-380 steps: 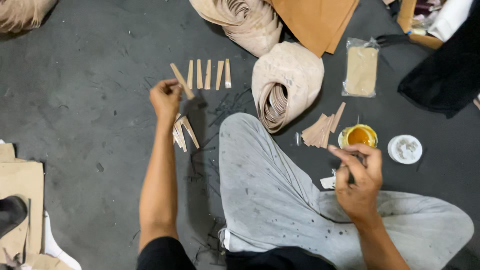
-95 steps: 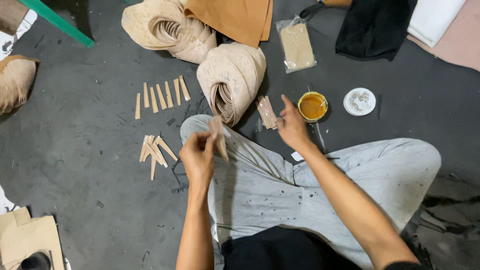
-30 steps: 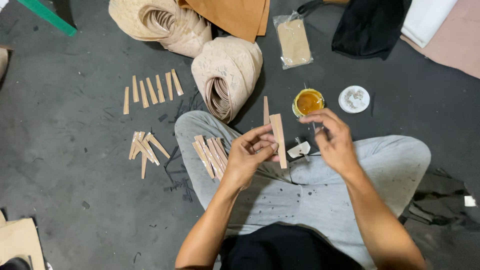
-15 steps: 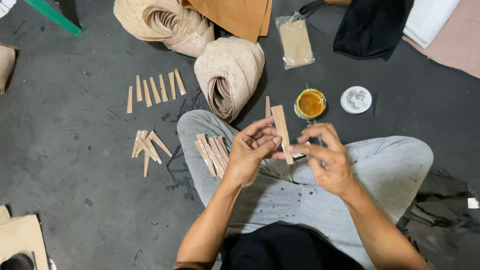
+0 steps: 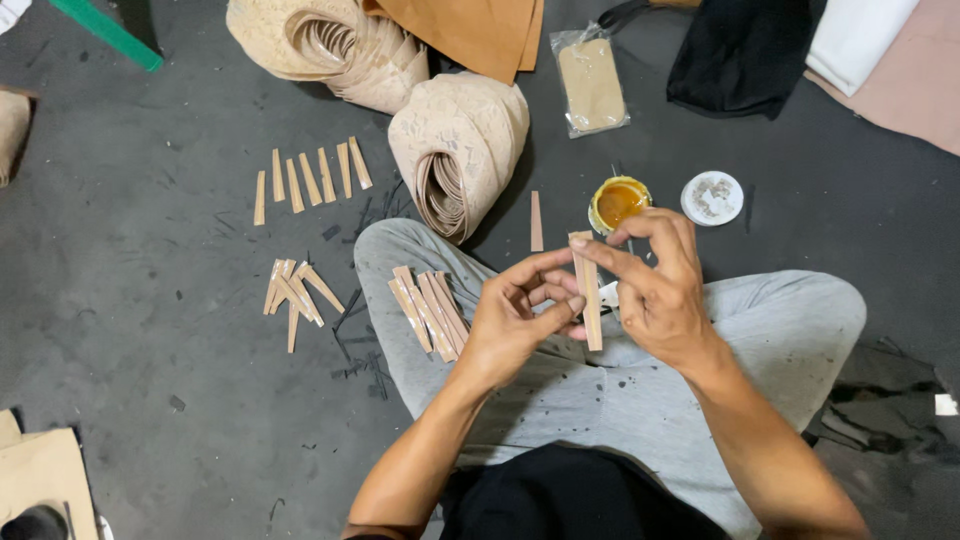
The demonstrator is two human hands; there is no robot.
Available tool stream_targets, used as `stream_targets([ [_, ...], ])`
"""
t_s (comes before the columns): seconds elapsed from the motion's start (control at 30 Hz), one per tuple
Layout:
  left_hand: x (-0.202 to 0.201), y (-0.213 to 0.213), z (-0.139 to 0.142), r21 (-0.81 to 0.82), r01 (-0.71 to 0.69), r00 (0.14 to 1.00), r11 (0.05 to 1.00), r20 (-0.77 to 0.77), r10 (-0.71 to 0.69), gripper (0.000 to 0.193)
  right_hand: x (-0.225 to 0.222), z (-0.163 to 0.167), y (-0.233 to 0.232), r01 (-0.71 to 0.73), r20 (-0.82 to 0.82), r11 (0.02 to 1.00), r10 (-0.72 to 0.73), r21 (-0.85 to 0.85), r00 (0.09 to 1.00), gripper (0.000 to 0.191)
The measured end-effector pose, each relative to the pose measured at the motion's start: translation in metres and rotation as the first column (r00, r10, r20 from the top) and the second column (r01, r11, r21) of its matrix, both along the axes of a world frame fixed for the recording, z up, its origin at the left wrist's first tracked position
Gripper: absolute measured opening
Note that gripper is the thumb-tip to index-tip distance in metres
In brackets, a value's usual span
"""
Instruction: The person sits cross-legged on the floor and applies glue to flat wooden strips one at a time, dipping a small stick into a glue pot and spreading the glue along each strip before setting it aside. Near the end they pick up and handle shoe upper forms from a nearby pile.
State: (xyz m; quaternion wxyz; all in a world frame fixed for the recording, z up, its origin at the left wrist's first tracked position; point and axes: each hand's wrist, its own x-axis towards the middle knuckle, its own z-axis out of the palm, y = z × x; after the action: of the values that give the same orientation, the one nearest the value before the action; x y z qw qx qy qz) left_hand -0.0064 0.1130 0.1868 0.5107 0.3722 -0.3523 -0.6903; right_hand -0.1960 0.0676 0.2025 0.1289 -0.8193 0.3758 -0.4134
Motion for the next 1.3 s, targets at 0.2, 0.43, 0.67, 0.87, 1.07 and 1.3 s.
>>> stream_targets([
  [0.2,0.012,-0.003,-0.004,0.041,-0.032,0.995,0.999,-0.089,0.036,0.048,-0.003,-0.004,0.008,-0.045,-0.073,0.987,0.034,-0.152,0.997,0.06],
  [0.43,0.015,-0.008,-0.017,0.022,-0.089,0.987,0.996,-0.131,0.091,0.042,-0.003,-0.007,0.017,-0.093,-0.066,0.963,0.079,-0.253,0.995,0.048],
  [0.67,0.033,-0.015,-0.016,0.101,-0.195,0.958,0.975,-0.194,0.212,0.04,0.015,-0.003,0.011,-0.2,-0.062,0.935,0.191,-0.292,0.98,0.031],
  [0.87,0.146,-0.027,-0.04,-0.172,-0.488,0.851,0.856,0.122,0.51,0.034,0.049,-0.015,0.014,-0.048,-0.003,0.994,0.048,-0.097,0.999,0.049],
  [1.07,0.369,-0.067,-0.115,-0.295,-0.725,0.353,0.622,0.616,0.704,0.02,0.071,-0.045,0.007,0.129,0.071,0.986,-0.137,0.106,0.988,0.046],
  [1.3,0.452,-0.085,-0.219,-0.192,-0.801,0.117,0.568,0.879,0.462,0.017,0.082,-0.077,-0.006,0.218,-0.046,0.967,-0.214,0.132,0.976,0.043],
])
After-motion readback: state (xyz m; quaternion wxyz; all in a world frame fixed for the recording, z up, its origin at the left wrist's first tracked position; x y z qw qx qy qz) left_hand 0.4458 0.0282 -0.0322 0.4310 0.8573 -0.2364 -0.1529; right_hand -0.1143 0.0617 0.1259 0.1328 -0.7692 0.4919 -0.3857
